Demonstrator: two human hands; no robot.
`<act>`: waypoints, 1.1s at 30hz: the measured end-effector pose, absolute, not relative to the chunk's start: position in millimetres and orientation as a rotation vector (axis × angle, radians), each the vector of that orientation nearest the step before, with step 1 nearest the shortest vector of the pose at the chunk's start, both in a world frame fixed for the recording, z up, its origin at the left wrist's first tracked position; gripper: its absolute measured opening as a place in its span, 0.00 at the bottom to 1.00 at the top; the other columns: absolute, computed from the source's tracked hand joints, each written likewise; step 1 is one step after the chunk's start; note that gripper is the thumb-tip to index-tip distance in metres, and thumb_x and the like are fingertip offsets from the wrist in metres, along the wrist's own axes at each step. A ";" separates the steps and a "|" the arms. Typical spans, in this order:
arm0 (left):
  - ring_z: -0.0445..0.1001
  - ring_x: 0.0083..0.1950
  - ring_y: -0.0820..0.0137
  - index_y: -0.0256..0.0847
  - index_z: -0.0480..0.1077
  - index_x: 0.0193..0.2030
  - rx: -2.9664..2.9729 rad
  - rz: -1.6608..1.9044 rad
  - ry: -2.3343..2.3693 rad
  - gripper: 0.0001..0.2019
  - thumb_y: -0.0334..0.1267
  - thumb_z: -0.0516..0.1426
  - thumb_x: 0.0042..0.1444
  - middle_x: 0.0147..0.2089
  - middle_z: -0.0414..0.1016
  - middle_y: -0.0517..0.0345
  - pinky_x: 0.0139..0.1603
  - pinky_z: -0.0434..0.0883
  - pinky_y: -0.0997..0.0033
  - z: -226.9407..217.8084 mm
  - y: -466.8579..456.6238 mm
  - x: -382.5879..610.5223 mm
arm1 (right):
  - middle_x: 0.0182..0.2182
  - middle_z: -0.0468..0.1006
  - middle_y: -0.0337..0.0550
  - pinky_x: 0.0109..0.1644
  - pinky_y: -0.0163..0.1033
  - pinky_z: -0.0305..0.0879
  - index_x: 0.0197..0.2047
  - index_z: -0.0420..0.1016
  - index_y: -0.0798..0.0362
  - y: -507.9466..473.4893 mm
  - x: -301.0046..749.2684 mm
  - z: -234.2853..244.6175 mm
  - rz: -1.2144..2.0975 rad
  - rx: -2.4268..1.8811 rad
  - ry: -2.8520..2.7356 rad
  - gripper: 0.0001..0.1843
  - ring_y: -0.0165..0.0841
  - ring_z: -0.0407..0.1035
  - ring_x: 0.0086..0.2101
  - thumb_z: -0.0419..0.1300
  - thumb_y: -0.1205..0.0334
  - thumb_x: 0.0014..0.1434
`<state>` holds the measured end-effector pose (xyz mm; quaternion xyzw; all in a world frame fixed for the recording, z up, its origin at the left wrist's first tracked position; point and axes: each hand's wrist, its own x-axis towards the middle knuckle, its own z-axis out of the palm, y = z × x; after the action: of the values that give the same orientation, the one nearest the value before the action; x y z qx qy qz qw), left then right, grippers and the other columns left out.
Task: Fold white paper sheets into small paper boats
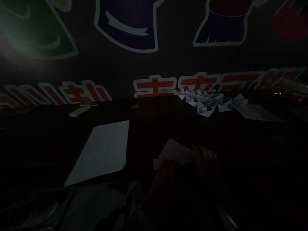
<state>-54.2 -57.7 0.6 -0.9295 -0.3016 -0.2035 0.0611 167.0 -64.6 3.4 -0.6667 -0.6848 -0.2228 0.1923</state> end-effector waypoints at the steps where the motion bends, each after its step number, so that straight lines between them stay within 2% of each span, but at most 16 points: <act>1: 0.54 0.64 0.59 0.36 0.52 0.64 -2.811 -0.623 -0.918 0.25 0.36 0.47 0.60 0.63 0.60 0.47 0.61 0.58 0.57 1.6 -60.5 -53.5 | 0.53 0.69 0.57 0.55 0.56 0.53 0.58 0.62 0.59 -66.6 159.3 -0.5 -0.660 -1.786 -1.995 0.24 0.47 0.59 0.54 0.45 0.71 0.58; 3: 0.53 0.65 0.59 0.35 0.52 0.64 -2.809 -0.630 -0.908 0.25 0.36 0.48 0.59 0.63 0.59 0.47 0.62 0.57 0.57 1.3 -62.9 -52.3 | 0.59 0.63 0.53 0.60 0.54 0.47 0.62 0.55 0.59 -72.9 144.2 -11.8 -0.667 -1.565 -2.184 0.27 0.43 0.52 0.60 0.44 0.72 0.59; 6: 0.52 0.65 0.60 0.34 0.51 0.65 -2.811 -0.593 -0.920 0.26 0.34 0.49 0.59 0.64 0.57 0.49 0.62 0.57 0.59 -4.8 -60.6 -51.5 | 0.60 0.61 0.52 0.62 0.51 0.46 0.66 0.47 0.60 -85.9 132.0 -27.8 -0.633 -1.461 -2.238 0.30 0.40 0.50 0.61 0.45 0.65 0.61; 10: 0.52 0.65 0.62 0.37 0.52 0.64 -2.800 -0.531 -0.955 0.25 0.32 0.47 0.59 0.64 0.57 0.51 0.61 0.58 0.62 -11.3 -57.0 -50.9 | 0.61 0.58 0.55 0.62 0.53 0.48 0.67 0.44 0.61 -98.5 150.0 -31.6 -0.548 -1.573 -2.237 0.35 0.43 0.51 0.61 0.48 0.55 0.61; 15: 0.54 0.64 0.61 0.36 0.55 0.63 -2.792 -0.531 -0.930 0.23 0.31 0.46 0.60 0.64 0.58 0.52 0.61 0.57 0.62 -5.0 -56.4 -51.0 | 0.62 0.55 0.56 0.62 0.59 0.44 0.67 0.41 0.59 -102.1 191.0 -30.2 -0.643 -1.667 -2.194 0.37 0.47 0.53 0.60 0.48 0.54 0.60; 20: 0.53 0.65 0.62 0.35 0.55 0.63 -2.782 -0.583 -0.875 0.23 0.32 0.45 0.60 0.64 0.58 0.51 0.62 0.56 0.62 -7.3 -54.7 -52.7 | 0.62 0.55 0.58 0.61 0.63 0.42 0.68 0.37 0.60 -107.3 203.6 -32.1 -0.695 -1.723 -2.166 0.38 0.50 0.51 0.60 0.47 0.55 0.60; 22: 0.52 0.65 0.61 0.35 0.53 0.64 -2.763 -0.613 -0.864 0.24 0.34 0.46 0.61 0.64 0.57 0.51 0.62 0.56 0.62 -11.4 -54.6 -52.2 | 0.63 0.52 0.60 0.61 0.66 0.42 0.68 0.34 0.62 -110.2 202.7 -30.1 -0.716 -1.760 -2.115 0.39 0.53 0.48 0.61 0.47 0.57 0.60; 26: 0.52 0.65 0.60 0.39 0.50 0.65 -2.721 -0.647 -0.881 0.26 0.37 0.48 0.61 0.64 0.58 0.52 0.63 0.54 0.59 -13.7 -57.4 -45.0 | 0.64 0.45 0.62 0.60 0.66 0.46 0.67 0.28 0.66 -109.4 192.2 -26.5 -0.763 -1.795 -2.009 0.38 0.55 0.41 0.62 0.44 0.66 0.59; 29: 0.56 0.63 0.58 0.45 0.49 0.66 -2.679 -0.627 -0.926 0.26 0.39 0.49 0.60 0.61 0.61 0.52 0.62 0.53 0.54 -8.0 -62.2 -35.8 | 0.64 0.49 0.58 0.61 0.58 0.51 0.68 0.30 0.62 -102.1 178.4 -30.1 -0.757 -1.702 -2.129 0.37 0.48 0.46 0.62 0.41 0.73 0.57; 33: 0.58 0.61 0.57 0.48 0.52 0.65 -2.629 -0.610 -1.020 0.26 0.41 0.50 0.60 0.58 0.64 0.50 0.62 0.54 0.50 -1.5 -68.5 -27.4 | 0.62 0.57 0.53 0.60 0.52 0.55 0.68 0.31 0.59 -96.2 167.3 -37.3 -0.740 -1.600 -2.224 0.36 0.42 0.54 0.59 0.41 0.74 0.58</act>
<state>-27.4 -68.5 -1.5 -0.9038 -0.3505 -0.2096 0.1280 167.3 -96.2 -37.3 -0.5573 -0.7747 -0.2576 0.1511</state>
